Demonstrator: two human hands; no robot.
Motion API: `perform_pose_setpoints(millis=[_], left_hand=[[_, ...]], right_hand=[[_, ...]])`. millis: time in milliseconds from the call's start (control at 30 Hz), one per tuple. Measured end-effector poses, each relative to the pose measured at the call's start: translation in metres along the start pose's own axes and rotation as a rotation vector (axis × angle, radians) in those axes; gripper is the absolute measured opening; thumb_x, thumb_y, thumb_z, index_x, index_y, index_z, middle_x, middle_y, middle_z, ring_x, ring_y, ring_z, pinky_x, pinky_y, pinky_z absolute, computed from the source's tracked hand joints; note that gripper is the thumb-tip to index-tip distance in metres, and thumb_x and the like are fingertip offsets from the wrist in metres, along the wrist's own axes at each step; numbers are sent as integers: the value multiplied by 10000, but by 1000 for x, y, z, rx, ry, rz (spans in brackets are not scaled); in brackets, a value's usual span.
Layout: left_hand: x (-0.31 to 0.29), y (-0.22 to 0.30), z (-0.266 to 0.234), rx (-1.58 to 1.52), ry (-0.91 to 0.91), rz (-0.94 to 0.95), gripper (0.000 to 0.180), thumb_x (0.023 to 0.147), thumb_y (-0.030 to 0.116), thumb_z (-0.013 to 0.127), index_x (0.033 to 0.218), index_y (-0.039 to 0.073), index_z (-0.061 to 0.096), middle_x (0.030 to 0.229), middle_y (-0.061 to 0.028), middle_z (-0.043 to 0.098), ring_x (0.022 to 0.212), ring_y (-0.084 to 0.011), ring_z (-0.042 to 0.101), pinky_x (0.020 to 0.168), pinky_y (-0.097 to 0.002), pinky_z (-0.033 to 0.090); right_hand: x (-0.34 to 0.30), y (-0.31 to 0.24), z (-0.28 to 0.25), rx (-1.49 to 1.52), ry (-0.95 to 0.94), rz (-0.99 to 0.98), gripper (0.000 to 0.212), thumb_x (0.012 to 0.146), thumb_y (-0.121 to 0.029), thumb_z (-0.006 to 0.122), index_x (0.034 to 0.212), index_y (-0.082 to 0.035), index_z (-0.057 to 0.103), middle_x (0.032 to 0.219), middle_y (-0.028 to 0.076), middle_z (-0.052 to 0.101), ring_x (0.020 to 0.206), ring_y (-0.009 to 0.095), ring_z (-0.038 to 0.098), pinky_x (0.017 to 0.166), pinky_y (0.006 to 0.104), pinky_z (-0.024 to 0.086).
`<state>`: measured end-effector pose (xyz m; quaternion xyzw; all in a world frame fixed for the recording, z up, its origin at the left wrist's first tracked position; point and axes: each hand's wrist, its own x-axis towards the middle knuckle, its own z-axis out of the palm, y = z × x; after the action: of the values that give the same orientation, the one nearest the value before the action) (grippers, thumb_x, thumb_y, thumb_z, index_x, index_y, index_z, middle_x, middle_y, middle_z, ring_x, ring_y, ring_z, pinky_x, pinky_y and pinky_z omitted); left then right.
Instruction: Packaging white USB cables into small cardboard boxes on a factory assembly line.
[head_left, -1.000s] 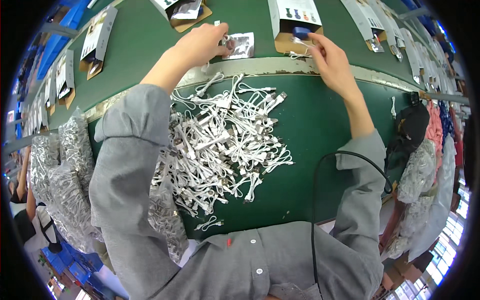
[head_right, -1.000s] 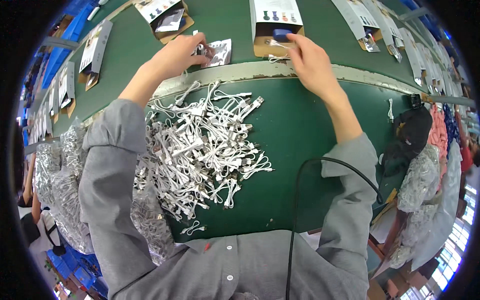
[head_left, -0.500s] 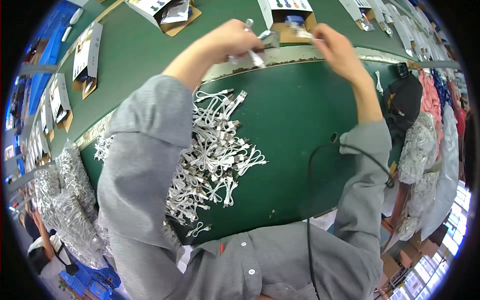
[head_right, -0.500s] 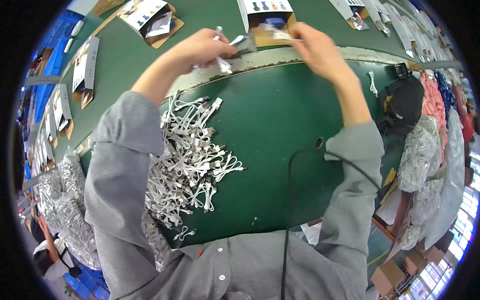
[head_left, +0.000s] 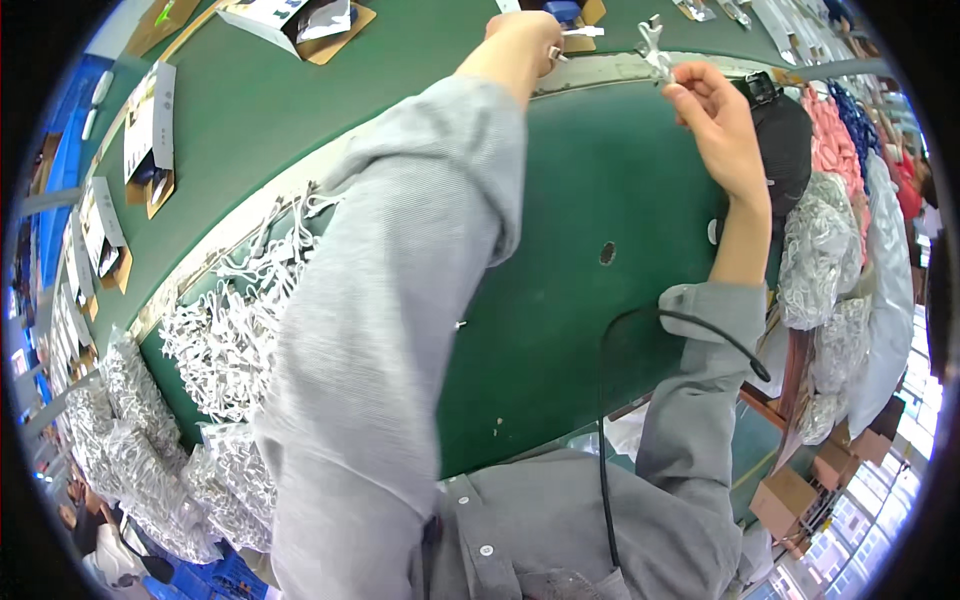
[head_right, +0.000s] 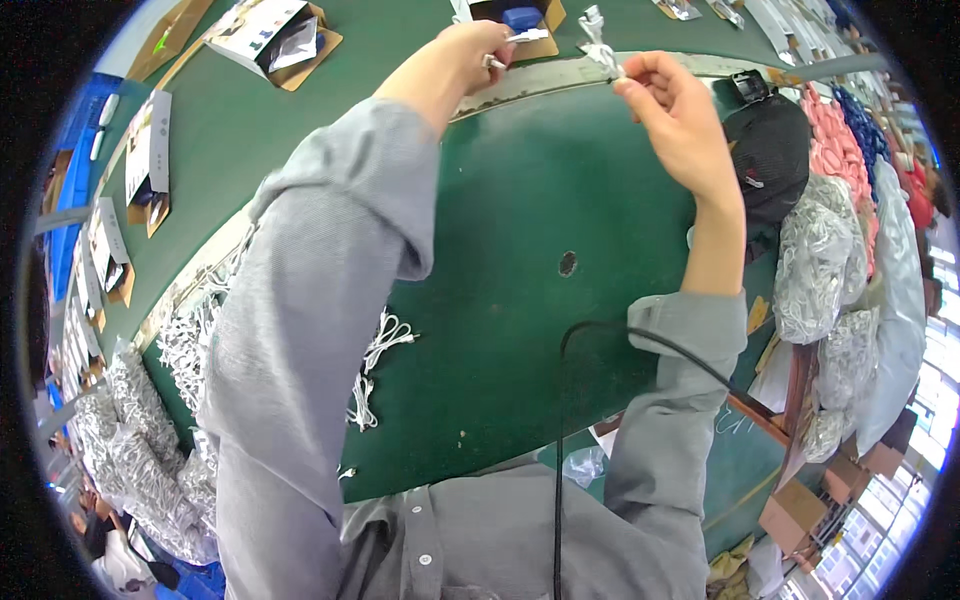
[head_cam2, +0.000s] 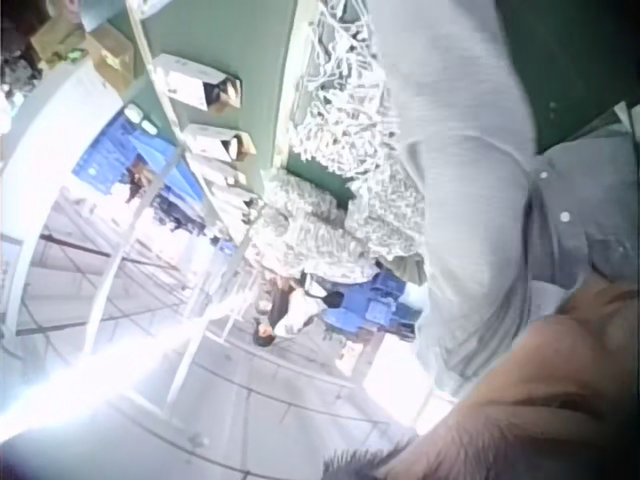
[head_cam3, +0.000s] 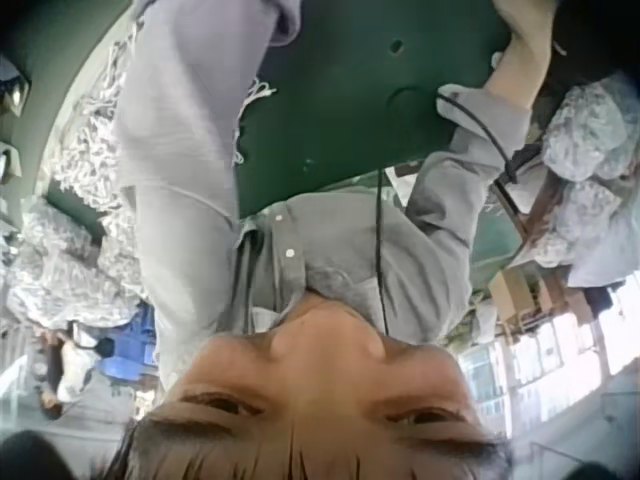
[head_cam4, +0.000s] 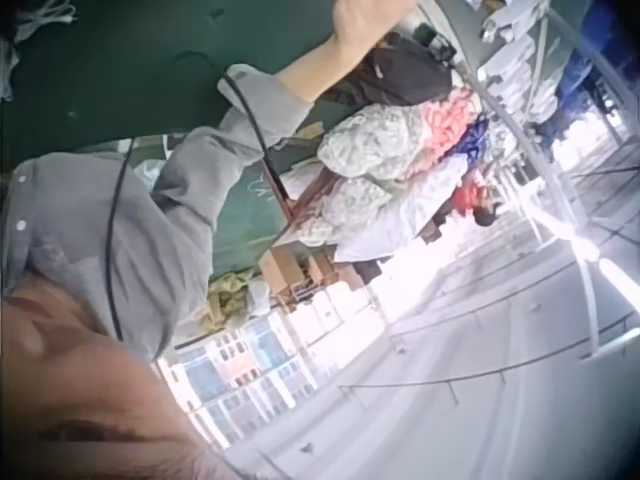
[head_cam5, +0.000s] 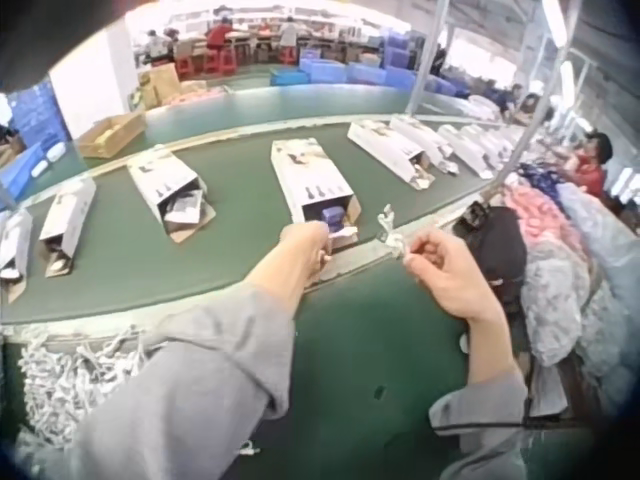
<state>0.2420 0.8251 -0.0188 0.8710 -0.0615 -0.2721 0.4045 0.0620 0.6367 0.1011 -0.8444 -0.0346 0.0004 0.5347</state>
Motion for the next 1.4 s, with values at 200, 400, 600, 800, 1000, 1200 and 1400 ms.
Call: perform_pose_setpoints(millis=[200, 400, 600, 800, 1000, 1200, 1400], left_hand=[[-20, 57, 11, -475, -11, -204, 343, 945, 336, 602, 786, 33, 630, 732, -73, 614, 639, -168, 588, 480, -347, 457], [-94, 9, -64, -145, 3, -66, 303, 908, 344, 641, 979, 57, 710, 698, 3, 583, 498, -93, 481, 460, -259, 365], [-244, -4, -128, -182, 104, 85, 316, 958, 331, 617, 1201, 137, 678, 783, 63, 571, 615, -7, 442, 488, -185, 305], [-302, -13, -144, -310, 253, -11, 646, 922, 289, 685, 1429, 11, 399, 836, -9, 682, 641, -33, 508, 549, -192, 404], [-330, -12, -139, -413, 170, -55, 311, 918, 303, 701, 1049, 29, 633, 812, 18, 698, 592, -3, 503, 509, -179, 401], [-353, -42, -149, -429, 224, -60, 276, 922, 318, 701, 926, 43, 686, 764, 21, 674, 586, -1, 505, 494, -184, 398], [-369, -67, -142, -510, 215, -26, 238, 941, 311, 684, 937, 73, 688, 763, 38, 655, 595, 17, 471, 484, -169, 355]], right_hand=[[9, 20, -19, -92, 164, 141, 250, 930, -176, 664, 1082, 18, 616, 868, 10, 656, 741, 65, 549, 671, 224, 451], [80, 62, -15, -235, 84, 246, 245, 909, -222, 670, 1030, -9, 651, 802, -16, 641, 664, 60, 516, 619, 220, 426], [93, 86, -33, -649, 344, -77, 325, 902, -275, 641, 1113, -40, 715, 969, 134, 746, 870, 220, 719, 828, 355, 539], [105, -3, 42, -485, 254, -201, 306, 869, -303, 670, 1025, -50, 737, 941, 123, 737, 883, 232, 706, 809, 336, 535], [175, -4, 91, -618, 167, -162, 236, 836, -221, 639, 966, -64, 756, 905, 153, 733, 891, 326, 702, 845, 414, 544], [202, -10, 100, -710, 149, -337, 322, 852, -326, 668, 1037, -71, 734, 965, 160, 728, 944, 370, 683, 857, 437, 533], [193, 21, 87, -803, 275, -272, 245, 887, -233, 624, 1054, -100, 744, 1047, 160, 699, 981, 358, 669, 865, 441, 524]])
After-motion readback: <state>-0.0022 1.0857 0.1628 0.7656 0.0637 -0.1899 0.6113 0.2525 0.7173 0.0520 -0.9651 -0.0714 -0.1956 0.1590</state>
